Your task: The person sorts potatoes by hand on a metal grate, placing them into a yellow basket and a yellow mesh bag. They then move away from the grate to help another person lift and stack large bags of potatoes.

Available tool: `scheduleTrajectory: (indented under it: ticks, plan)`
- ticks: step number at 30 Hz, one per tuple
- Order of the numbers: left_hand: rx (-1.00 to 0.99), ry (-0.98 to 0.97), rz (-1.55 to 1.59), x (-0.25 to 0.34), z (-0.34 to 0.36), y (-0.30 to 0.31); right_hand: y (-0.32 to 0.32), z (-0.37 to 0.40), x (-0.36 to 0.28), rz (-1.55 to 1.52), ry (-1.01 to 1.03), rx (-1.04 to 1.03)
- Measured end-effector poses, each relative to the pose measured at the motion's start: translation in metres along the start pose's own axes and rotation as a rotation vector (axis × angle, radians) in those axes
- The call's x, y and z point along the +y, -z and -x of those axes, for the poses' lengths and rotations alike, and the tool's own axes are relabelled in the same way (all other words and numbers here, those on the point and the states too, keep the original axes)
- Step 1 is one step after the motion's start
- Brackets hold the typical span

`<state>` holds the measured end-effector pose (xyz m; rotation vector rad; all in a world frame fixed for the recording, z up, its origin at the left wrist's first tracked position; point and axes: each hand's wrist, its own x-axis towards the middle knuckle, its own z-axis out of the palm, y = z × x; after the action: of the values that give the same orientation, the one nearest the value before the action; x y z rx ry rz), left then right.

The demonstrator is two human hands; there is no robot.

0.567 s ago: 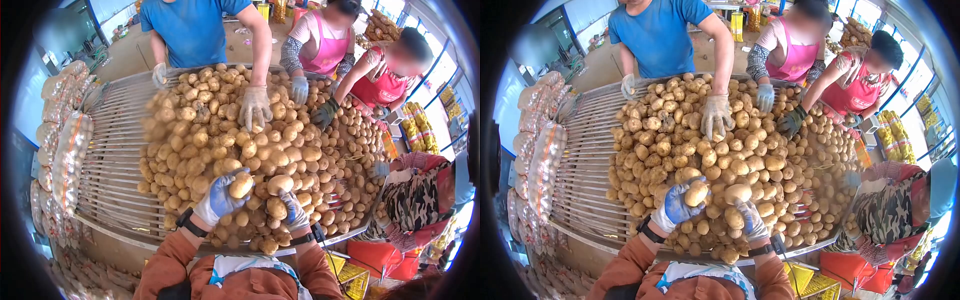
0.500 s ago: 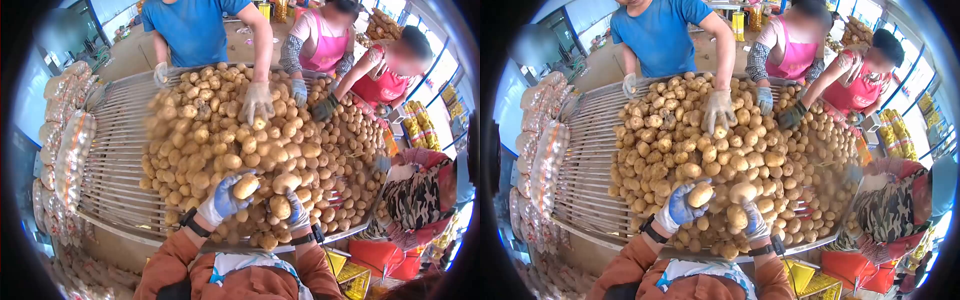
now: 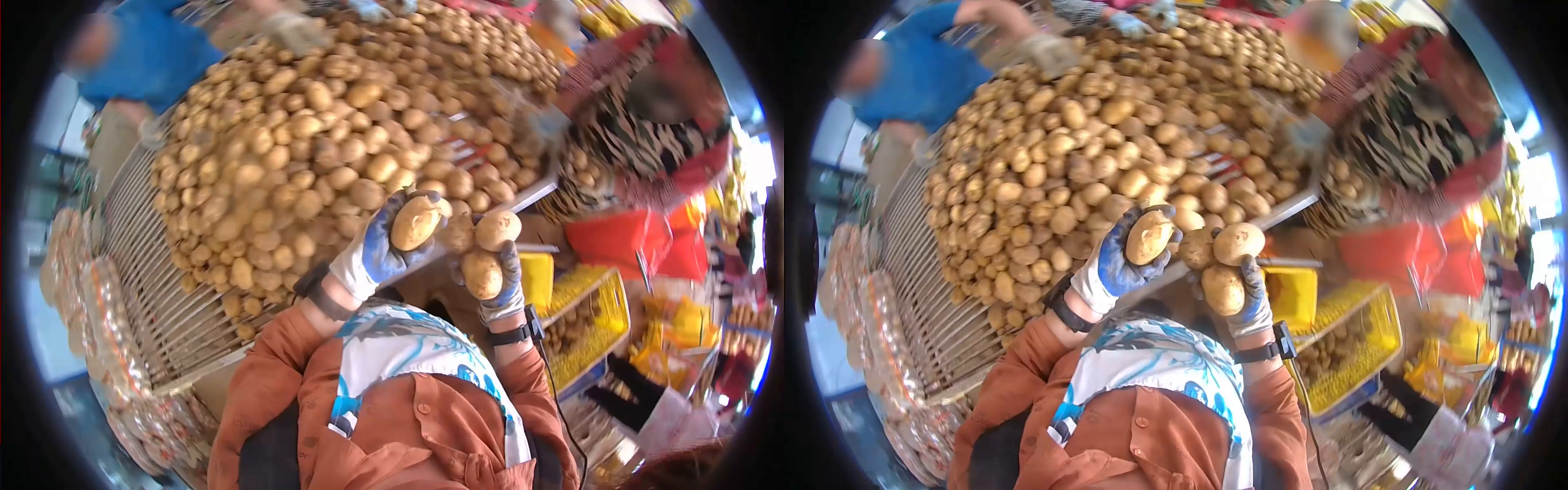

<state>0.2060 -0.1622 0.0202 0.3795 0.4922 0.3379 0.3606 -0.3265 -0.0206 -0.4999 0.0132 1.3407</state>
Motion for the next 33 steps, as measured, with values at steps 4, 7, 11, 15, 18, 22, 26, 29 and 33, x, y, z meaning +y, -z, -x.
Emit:
scheduleTrajectory:
  ticks: [4, 7, 11, 15, 18, 22, 26, 29, 33]
  plan:
    - [-0.15, 0.178, -0.144, -0.065, -0.027, -0.009, 0.087, 0.092, -0.045, 0.068, 0.131, 0.207]
    - [-0.468, -0.091, -0.705, -0.126, -0.069, -0.009, 0.117, 0.141, -0.076, 0.161, 0.199, 0.398]
    - [-0.155, 0.545, -0.52, -0.2, -0.11, -0.019, 0.187, 0.16, -0.076, 0.275, 0.234, 0.515]
    - [-0.153, 0.379, -0.823, -0.214, -0.106, 0.009, 0.307, 0.163, -0.074, 1.441, 0.138, 0.433]
    - [-0.082, 0.286, -0.687, -0.157, -0.057, 0.002, 0.225, 0.122, -0.082, 0.209, -0.046, 0.796]
    - [0.072, 0.031, -0.459, -0.089, 0.027, 0.046, 0.168, 0.063, -0.063, 0.455, 0.007, 0.545]
    - [0.387, -0.165, -0.456, -0.035, 0.106, 0.084, 0.03, -0.002, -0.01, 0.919, 0.049, 0.269]
    - [0.536, -0.315, -0.481, -0.016, 0.147, 0.127, -0.051, -0.055, 0.056, 1.385, 0.113, -0.085]
    - [0.66, -0.456, -0.501, 0.007, 0.181, 0.166, -0.124, -0.136, 0.148, 2.107, 0.251, -0.408]
